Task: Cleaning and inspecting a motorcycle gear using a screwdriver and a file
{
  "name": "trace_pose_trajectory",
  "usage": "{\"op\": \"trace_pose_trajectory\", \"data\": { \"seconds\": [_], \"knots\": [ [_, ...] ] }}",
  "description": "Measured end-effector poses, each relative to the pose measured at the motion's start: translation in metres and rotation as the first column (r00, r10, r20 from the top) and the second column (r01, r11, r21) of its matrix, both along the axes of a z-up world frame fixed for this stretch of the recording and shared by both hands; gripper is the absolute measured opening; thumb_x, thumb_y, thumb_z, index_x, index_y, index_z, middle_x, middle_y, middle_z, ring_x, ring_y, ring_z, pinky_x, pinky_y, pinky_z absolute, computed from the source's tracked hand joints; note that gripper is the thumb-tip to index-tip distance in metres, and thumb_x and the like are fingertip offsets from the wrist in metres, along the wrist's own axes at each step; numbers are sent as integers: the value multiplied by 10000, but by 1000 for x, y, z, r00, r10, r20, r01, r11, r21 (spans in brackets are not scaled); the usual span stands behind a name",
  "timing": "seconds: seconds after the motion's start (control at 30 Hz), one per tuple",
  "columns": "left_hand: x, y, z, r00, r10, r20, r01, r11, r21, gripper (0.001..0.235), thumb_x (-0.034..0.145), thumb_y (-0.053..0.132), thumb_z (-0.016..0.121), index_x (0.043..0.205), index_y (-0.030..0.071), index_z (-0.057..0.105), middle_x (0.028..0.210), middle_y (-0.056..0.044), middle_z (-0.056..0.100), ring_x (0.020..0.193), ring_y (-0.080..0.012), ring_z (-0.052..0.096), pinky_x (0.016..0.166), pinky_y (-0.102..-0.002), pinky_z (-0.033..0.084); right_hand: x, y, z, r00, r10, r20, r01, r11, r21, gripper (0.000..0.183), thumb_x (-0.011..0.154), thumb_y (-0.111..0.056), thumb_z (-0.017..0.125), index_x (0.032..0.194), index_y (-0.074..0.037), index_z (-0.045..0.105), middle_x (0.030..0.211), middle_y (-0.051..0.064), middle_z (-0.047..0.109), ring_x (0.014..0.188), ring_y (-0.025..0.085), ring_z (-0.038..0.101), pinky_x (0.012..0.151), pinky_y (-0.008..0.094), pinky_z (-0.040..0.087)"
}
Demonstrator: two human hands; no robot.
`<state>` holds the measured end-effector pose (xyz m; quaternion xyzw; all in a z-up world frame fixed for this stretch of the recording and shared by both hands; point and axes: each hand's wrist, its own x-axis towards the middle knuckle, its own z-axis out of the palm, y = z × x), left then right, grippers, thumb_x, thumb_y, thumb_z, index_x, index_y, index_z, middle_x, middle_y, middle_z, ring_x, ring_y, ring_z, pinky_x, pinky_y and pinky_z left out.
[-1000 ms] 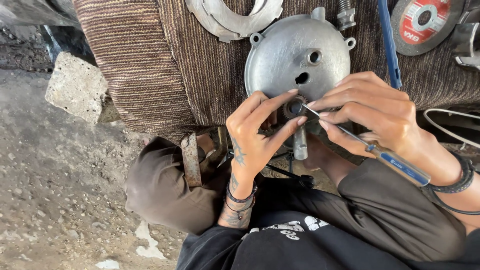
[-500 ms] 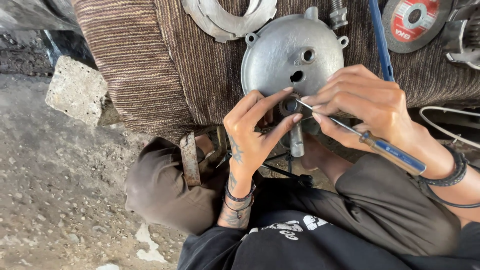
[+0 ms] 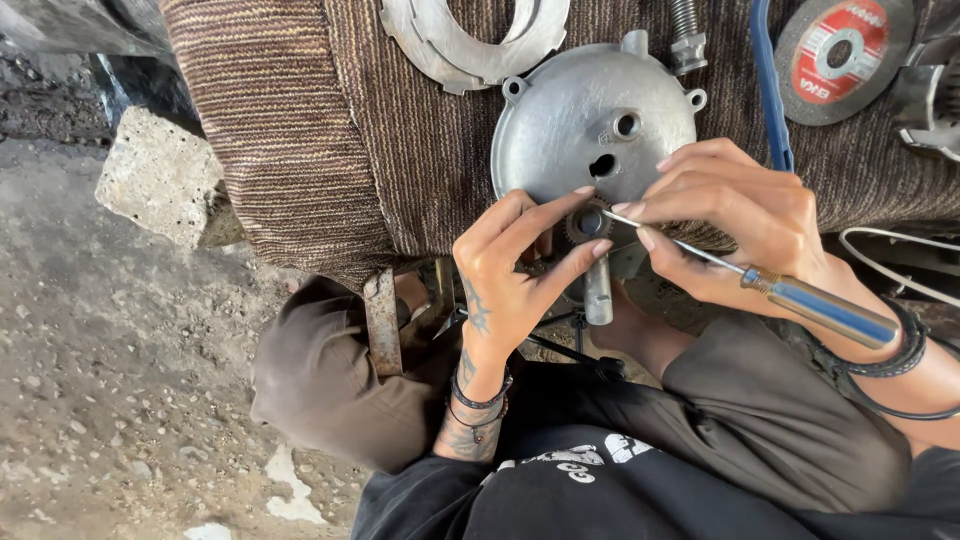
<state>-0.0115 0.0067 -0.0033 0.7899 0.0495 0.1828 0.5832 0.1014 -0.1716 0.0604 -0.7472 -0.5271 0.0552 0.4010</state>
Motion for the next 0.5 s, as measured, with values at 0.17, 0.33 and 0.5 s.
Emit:
{"op": "trace_pose_trajectory", "data": {
  "seconds": [0.17,0.33,0.5],
  "knots": [
    [1,0,-2,1000,2,1,-2,1000,14,357,924,253,823,1224,85,727,779,3,431,673,-118,448,666,-255,446,5,-1,-1,998,19,-53,-19,1000,-6,46,945,94,662,972,57,656,967,158,750,781,265,688,953,474,543],
    [2,0,0,1000,-12,-25,13,1000,14,356,926,247,823,1229,87,725,782,5,435,679,-118,453,676,-257,446,7,0,-5,998,16,-56,-16,1000,3,47,949,101,658,970,59,654,951,164,749,778,268,688,968,480,548],
    [2,1,2,1000,-4,-4,4,1000,23,355,918,232,834,1217,75,727,776,4,436,675,-115,448,667,-253,446,5,-4,-3,998,10,-70,-11,1000,-15,74,921,118,657,906,45,660,926,156,753,769,253,701,974,481,536]
  ]
}}
